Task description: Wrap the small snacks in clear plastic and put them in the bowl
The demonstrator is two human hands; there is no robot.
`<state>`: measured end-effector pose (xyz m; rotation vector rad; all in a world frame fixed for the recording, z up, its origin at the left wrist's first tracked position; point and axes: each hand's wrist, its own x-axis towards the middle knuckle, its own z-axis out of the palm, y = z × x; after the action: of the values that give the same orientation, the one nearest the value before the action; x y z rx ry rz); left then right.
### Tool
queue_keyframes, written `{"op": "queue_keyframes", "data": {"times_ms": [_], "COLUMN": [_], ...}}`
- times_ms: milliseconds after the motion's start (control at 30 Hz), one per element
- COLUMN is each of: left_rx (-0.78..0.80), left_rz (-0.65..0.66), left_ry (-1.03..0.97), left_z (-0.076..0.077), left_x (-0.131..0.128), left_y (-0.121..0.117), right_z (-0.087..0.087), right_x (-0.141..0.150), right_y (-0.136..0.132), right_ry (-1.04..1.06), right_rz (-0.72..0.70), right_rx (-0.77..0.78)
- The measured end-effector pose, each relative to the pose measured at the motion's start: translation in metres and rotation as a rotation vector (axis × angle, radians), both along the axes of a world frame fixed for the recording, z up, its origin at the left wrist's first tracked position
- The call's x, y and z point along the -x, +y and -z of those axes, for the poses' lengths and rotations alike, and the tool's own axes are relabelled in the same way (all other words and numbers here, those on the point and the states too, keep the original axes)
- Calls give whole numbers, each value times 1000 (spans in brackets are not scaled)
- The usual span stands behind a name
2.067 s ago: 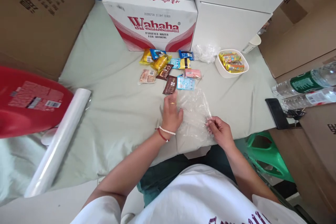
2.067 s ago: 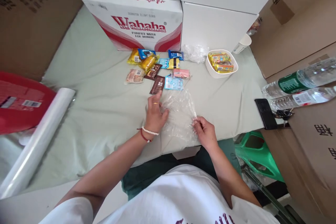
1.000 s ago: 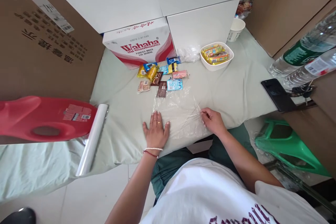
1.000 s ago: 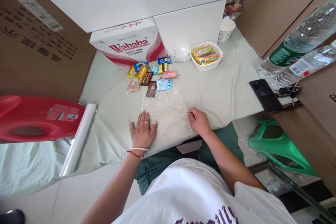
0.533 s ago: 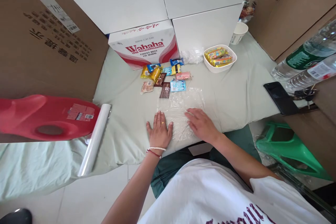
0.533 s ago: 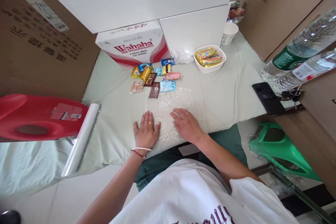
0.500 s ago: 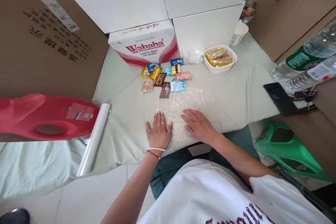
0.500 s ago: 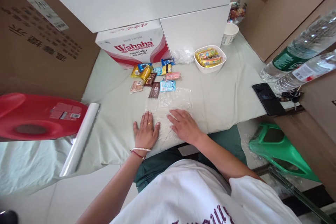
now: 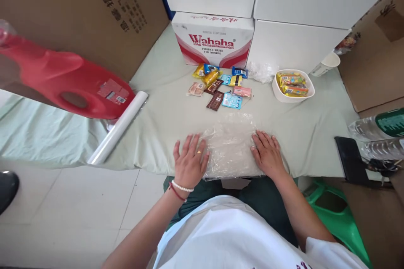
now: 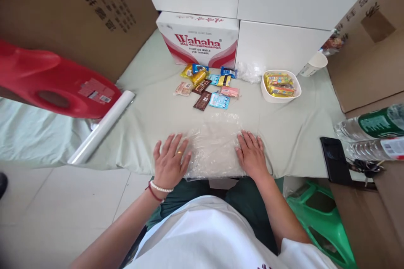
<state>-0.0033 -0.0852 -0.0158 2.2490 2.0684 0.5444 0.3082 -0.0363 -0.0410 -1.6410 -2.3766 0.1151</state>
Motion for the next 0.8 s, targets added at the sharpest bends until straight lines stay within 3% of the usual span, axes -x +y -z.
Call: {"op": "queue_keyframes", "data": {"times_ms": [67,167,433,800], "left_rx": [68,156,180,197], "left_rz": [68,51,4,-22], "left_ry": [25,47,85,41], "left_z": [-1,4,13,19], "left_x": [3,15,24,28], "left_y": [19,32,23,24], "right_z": [0,-2,-11,-3], "right_x": [0,-7,-44,-54], "right_y": [0,0,7,8], "right_ry": [14,28,20,84], "right_rz": [-8,-42,-311,-328], "right_rx": [-3,7,113,84]}}
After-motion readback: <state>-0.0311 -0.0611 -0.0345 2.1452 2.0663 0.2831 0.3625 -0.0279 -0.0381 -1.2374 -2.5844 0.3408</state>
